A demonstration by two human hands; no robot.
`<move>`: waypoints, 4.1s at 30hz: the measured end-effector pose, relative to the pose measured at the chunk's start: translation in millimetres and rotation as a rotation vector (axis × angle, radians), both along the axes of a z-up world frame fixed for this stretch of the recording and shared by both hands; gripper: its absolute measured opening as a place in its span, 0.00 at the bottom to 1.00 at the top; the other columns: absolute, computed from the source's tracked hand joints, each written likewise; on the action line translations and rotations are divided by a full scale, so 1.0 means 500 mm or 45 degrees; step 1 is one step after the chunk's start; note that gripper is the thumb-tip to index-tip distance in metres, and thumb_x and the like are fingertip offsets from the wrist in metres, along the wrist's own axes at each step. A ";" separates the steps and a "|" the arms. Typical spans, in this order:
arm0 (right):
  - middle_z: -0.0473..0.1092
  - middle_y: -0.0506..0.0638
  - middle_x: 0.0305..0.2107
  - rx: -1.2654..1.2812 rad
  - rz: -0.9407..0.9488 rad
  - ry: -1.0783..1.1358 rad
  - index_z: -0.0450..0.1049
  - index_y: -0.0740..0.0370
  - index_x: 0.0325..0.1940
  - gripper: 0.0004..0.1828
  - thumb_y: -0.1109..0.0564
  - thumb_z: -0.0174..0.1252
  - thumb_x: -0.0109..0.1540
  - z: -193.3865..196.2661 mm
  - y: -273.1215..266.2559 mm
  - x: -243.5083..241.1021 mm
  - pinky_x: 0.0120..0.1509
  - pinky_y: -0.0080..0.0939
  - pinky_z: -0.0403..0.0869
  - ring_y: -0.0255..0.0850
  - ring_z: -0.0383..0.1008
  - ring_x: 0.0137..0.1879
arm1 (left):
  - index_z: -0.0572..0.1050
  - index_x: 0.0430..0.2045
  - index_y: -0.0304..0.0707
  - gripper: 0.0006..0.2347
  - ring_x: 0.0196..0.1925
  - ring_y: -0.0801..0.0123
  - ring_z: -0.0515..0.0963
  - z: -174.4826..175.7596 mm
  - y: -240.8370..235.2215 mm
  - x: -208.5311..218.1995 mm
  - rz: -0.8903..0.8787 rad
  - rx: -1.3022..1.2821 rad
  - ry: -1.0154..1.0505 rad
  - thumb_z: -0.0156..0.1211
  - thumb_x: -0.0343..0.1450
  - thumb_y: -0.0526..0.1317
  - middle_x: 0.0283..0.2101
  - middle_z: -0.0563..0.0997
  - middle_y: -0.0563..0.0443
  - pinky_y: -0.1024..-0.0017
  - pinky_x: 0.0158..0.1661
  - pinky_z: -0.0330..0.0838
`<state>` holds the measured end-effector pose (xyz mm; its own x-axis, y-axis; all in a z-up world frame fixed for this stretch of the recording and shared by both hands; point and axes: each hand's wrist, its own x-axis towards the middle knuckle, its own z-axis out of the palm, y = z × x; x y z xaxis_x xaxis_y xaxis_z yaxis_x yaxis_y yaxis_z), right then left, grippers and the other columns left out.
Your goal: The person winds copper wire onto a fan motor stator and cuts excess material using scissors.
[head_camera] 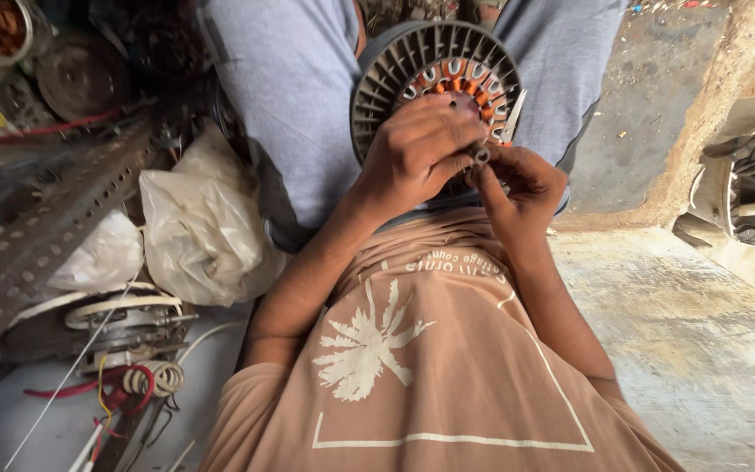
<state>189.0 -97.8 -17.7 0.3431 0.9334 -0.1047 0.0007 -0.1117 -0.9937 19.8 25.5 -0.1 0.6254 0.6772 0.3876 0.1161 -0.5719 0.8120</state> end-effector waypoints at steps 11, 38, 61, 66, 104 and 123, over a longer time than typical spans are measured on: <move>0.75 0.54 0.30 0.033 0.136 -0.748 0.78 0.68 0.42 0.08 0.67 0.69 0.60 0.032 0.032 -0.019 0.40 0.35 0.73 0.37 0.76 0.33 | 0.81 0.42 0.33 0.07 0.80 0.46 0.53 -0.045 -0.052 -0.052 0.234 0.022 0.340 0.64 0.77 0.39 0.75 0.60 0.42 0.51 0.78 0.53; 0.74 0.52 0.35 -0.158 0.013 0.881 0.73 0.70 0.44 0.05 0.68 0.63 0.65 0.064 -0.050 -0.052 0.40 0.36 0.74 0.37 0.75 0.37 | 0.72 0.41 0.30 0.03 0.35 0.61 0.79 0.033 -0.161 -0.041 0.216 -0.546 -0.140 0.54 0.79 0.32 0.36 0.75 0.44 0.67 0.36 0.74; 0.76 0.59 0.40 -0.053 0.192 1.231 0.79 0.72 0.45 0.07 0.66 0.67 0.64 0.004 -0.068 -0.020 0.43 0.36 0.77 0.41 0.78 0.38 | 0.72 0.43 0.27 0.05 0.34 0.59 0.82 0.062 -0.180 -0.037 0.185 -0.326 -0.045 0.58 0.78 0.32 0.39 0.75 0.43 0.68 0.34 0.77; 0.75 0.55 0.36 -0.068 0.186 1.023 0.76 0.71 0.45 0.06 0.65 0.65 0.66 0.022 -0.070 -0.030 0.40 0.33 0.75 0.37 0.76 0.36 | 0.72 0.45 0.26 0.06 0.34 0.60 0.83 0.056 -0.182 -0.042 0.140 -0.353 -0.053 0.58 0.78 0.31 0.40 0.76 0.42 0.68 0.34 0.78; 0.75 0.52 0.41 -0.124 0.031 -0.080 0.74 0.74 0.46 0.05 0.71 0.61 0.66 0.003 0.006 -0.002 0.53 0.30 0.79 0.34 0.79 0.47 | 0.81 0.38 0.35 0.14 0.57 0.58 0.70 -0.016 -0.059 -0.004 0.471 0.021 0.516 0.73 0.70 0.46 0.52 0.74 0.51 0.58 0.54 0.63; 0.77 0.55 0.38 -0.013 0.154 -0.370 0.79 0.71 0.43 0.07 0.72 0.64 0.61 0.012 0.011 0.012 0.47 0.32 0.76 0.36 0.78 0.42 | 0.82 0.35 0.38 0.04 0.41 0.64 0.78 0.019 -0.139 -0.015 0.308 -0.188 0.285 0.67 0.70 0.37 0.35 0.82 0.54 0.63 0.47 0.63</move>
